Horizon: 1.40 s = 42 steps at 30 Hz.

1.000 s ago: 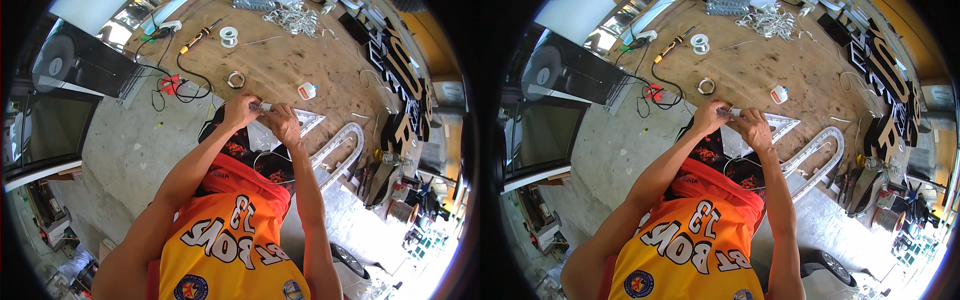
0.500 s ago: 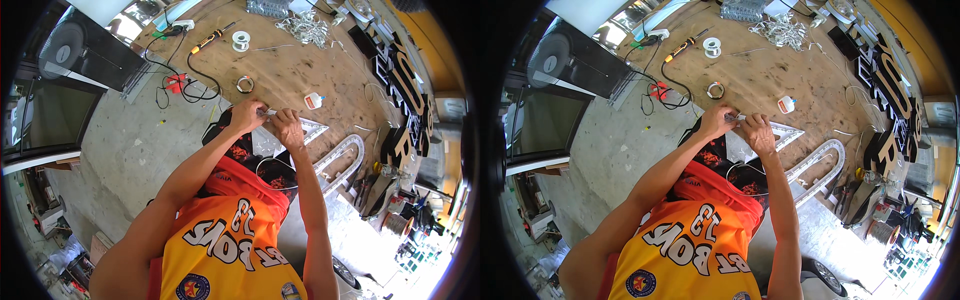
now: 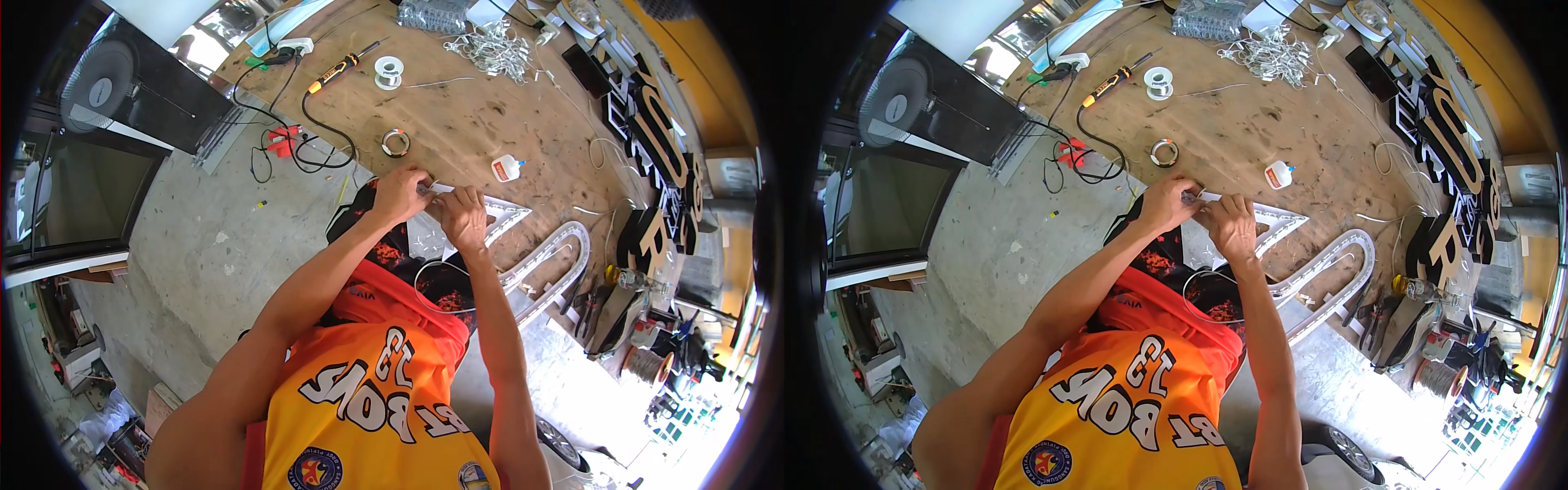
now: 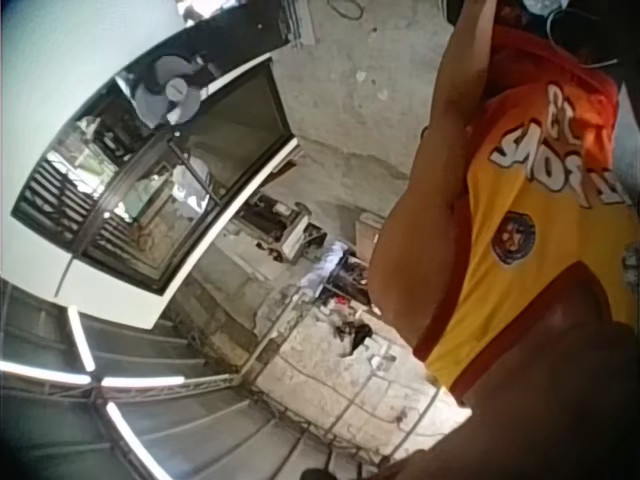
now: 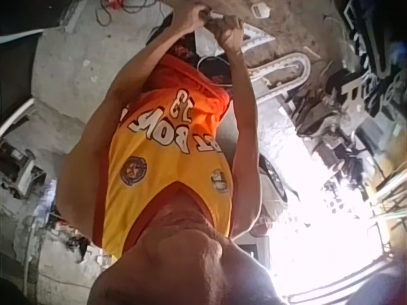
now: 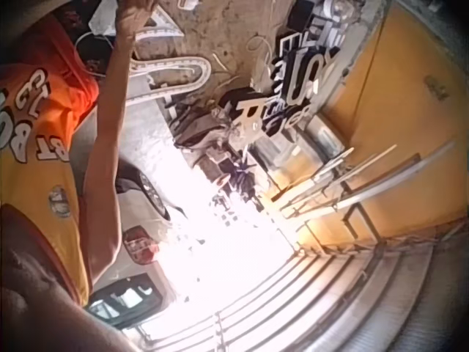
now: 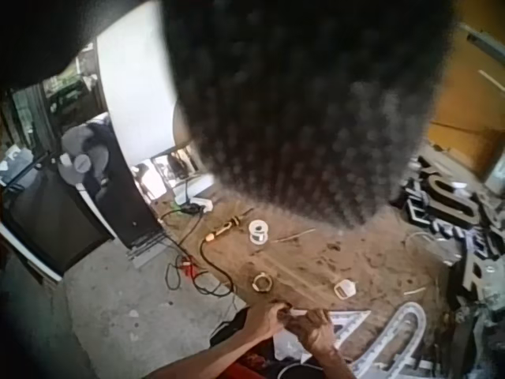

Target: Assembling and wiring components for a custom LED neon sign on a workbench.

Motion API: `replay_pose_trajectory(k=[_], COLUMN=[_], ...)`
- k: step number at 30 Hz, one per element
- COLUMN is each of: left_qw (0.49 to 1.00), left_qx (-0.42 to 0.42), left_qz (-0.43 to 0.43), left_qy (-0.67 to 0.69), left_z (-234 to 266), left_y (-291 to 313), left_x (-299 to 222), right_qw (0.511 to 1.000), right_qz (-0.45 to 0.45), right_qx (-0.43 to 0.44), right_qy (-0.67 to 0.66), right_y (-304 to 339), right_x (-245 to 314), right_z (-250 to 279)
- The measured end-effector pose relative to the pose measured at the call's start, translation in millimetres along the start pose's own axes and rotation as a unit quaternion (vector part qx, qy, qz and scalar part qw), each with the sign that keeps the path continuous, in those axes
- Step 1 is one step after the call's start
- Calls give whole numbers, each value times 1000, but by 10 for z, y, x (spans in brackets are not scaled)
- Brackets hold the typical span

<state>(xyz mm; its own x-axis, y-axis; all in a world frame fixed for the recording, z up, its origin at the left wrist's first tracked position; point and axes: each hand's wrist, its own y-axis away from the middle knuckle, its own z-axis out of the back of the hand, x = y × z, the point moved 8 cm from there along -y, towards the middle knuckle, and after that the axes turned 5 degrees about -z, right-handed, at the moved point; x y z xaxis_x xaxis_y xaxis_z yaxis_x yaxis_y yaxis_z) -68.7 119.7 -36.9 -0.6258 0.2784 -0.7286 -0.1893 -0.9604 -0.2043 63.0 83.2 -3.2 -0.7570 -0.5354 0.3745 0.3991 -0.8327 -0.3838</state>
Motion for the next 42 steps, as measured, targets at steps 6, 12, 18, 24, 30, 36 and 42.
replay_pose_trajectory(k=[6,12,18,24,30,36,42], left_qw=[999,999,999,999,999,999,999], left_qx=[28,33,40,27,20,16,21], left_qz=[24,20,30,38,42,39,26], left_qy=[-10,-10,-13,12,25,13,17], left_z=[-32,-25,-42,-32,-30,-32,-37], left_y=[-30,-39,-45,-33,-33,-47,-45], left_x=[-18,-21,10,17,27,40,20], right_qw=[983,970,961,947,944,945,953], right_qz=[-164,-222,-249,-286,-292,-290,-257], right_qx=[-77,-92,-118,-132,-131,-131,-124], right_qy=[35,24,33,61,78,78,105], right_y=[166,220,243,198,193,152,108], right_x=[-75,-96,-116,-123,-138,-124,-70], right_z=[-17,-8,-41,-78,-118,-108,-97])
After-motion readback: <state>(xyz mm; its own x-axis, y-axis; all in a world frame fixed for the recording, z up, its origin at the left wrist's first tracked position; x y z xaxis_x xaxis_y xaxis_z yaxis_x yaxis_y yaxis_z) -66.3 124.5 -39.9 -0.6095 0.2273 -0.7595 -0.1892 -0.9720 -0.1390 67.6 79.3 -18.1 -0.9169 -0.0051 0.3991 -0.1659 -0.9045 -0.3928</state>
